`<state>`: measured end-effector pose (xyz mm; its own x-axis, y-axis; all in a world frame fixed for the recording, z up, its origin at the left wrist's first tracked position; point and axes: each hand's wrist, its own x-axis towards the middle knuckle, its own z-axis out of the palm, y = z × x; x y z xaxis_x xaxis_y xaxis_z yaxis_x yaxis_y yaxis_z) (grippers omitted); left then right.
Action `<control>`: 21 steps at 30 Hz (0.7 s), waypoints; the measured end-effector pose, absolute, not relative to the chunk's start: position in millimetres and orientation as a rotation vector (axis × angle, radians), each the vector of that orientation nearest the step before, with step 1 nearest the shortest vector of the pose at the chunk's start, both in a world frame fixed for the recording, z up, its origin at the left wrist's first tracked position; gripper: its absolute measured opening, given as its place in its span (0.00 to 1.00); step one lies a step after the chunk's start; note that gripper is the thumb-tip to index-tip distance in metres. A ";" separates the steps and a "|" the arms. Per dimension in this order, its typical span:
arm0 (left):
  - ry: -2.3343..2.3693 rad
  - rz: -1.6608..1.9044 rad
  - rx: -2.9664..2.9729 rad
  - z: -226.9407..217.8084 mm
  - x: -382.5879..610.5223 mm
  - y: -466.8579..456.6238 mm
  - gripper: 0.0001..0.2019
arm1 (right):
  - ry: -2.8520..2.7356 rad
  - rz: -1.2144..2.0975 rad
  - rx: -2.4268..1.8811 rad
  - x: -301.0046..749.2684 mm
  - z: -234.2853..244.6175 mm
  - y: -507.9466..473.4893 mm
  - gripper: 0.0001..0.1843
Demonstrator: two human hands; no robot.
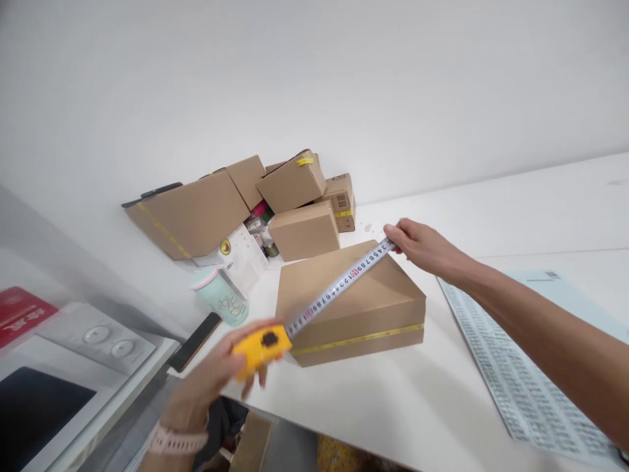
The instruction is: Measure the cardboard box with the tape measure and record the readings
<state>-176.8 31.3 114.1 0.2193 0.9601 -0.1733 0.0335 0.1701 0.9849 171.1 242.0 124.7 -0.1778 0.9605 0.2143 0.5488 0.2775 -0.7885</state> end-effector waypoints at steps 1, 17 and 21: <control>1.036 0.843 1.115 103.0 -159.6 17.6 0.40 | -1.860 0.728 -1.299 169.0 130.1 242.4 0.27; 0.753 1.262 0.644 55.2 48.7 26.0 0.33 | -2.188 0.694 -1.234 86.3 113.1 316.0 0.25; 0.786 1.275 0.636 60.4 46.1 26.6 0.32 | -2.190 0.719 -1.217 89.2 107.9 320.4 0.21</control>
<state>46.1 26.6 60.4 0.1048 0.9817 -0.1587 -0.5828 0.1900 0.7901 89.2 320.4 107.9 -0.4547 0.8704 0.1889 0.5891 0.4530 -0.6691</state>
